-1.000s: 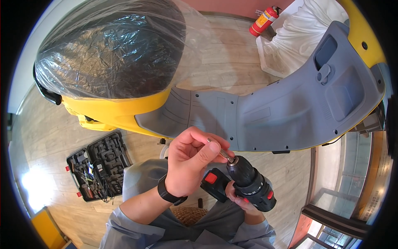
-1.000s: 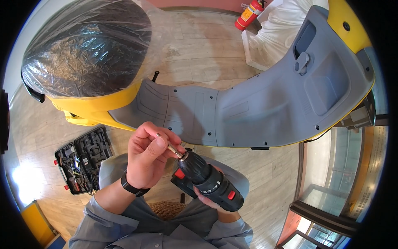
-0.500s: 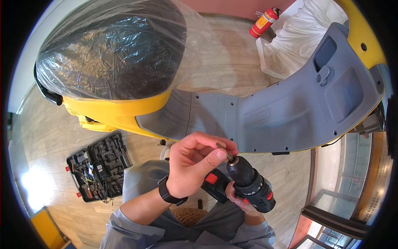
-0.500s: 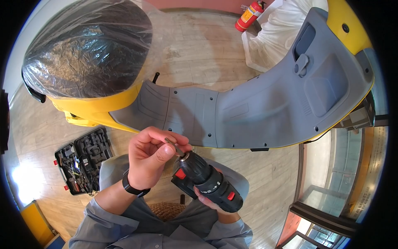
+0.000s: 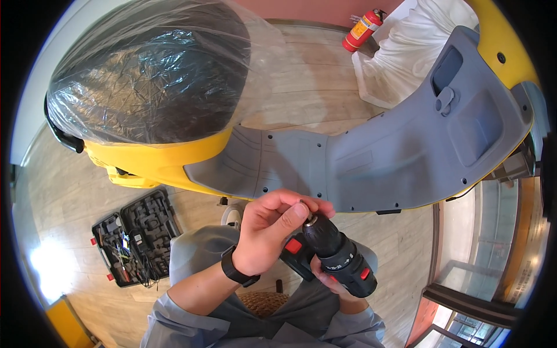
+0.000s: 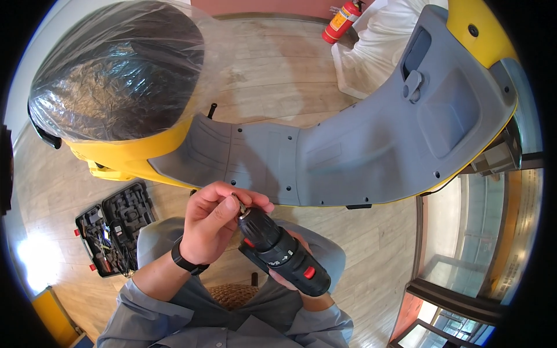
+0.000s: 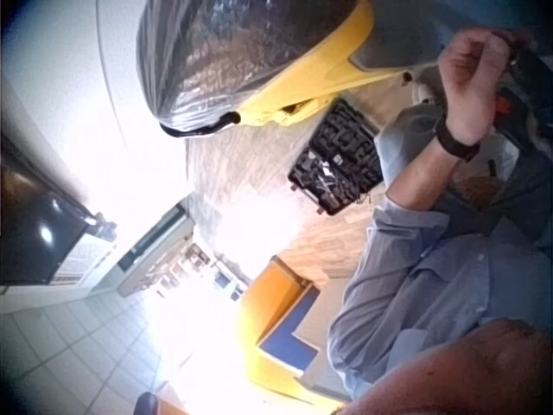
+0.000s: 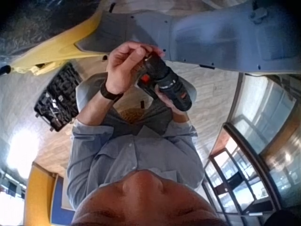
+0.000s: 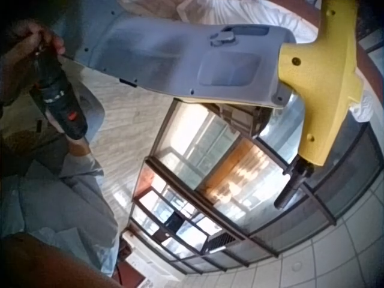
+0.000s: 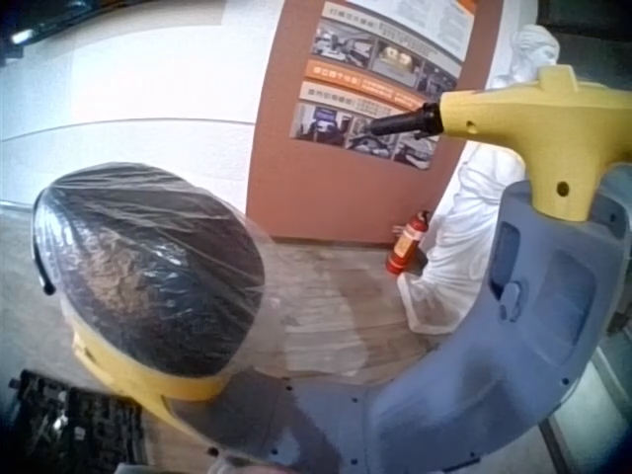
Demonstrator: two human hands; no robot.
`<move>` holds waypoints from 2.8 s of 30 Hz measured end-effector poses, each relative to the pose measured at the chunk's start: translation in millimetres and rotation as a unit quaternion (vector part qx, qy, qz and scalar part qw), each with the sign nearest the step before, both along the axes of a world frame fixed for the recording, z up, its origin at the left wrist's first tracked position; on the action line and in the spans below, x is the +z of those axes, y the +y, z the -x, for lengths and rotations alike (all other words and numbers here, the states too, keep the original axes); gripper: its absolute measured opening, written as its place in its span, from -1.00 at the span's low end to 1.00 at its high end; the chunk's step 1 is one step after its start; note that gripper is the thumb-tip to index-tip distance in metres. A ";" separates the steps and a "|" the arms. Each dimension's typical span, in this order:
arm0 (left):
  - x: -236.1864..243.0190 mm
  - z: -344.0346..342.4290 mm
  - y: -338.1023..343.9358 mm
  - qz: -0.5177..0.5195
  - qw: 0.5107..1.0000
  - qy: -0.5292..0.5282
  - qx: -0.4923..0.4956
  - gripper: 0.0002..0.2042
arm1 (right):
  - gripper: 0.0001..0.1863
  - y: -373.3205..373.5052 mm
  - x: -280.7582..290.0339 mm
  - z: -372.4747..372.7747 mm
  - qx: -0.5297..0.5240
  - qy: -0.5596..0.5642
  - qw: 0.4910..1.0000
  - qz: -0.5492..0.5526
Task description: Attaching a bit to a power drill and working on a yellow scooter plastic panel.
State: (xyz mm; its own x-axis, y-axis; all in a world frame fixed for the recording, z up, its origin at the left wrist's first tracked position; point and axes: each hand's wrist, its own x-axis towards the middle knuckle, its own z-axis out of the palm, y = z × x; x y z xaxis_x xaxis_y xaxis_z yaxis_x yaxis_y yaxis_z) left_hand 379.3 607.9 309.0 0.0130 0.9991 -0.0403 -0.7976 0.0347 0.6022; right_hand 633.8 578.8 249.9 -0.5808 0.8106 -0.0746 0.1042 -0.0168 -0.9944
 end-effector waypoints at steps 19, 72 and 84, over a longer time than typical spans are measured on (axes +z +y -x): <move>-6.5 16.6 29.6 0.204 0.961 -0.180 0.051 -0.74 | -0.23 13.7 29.5 60.1 -0.067 -0.093 0.974 -0.196; -10.7 16.4 21.6 0.054 0.993 -0.072 0.076 -0.93 | -0.65 9.9 26.4 34.0 0.019 0.203 0.921 0.331; -10.1 7.7 16.8 0.041 0.995 0.065 0.060 -0.93 | -0.65 8.8 27.9 34.6 -0.005 0.208 0.921 0.328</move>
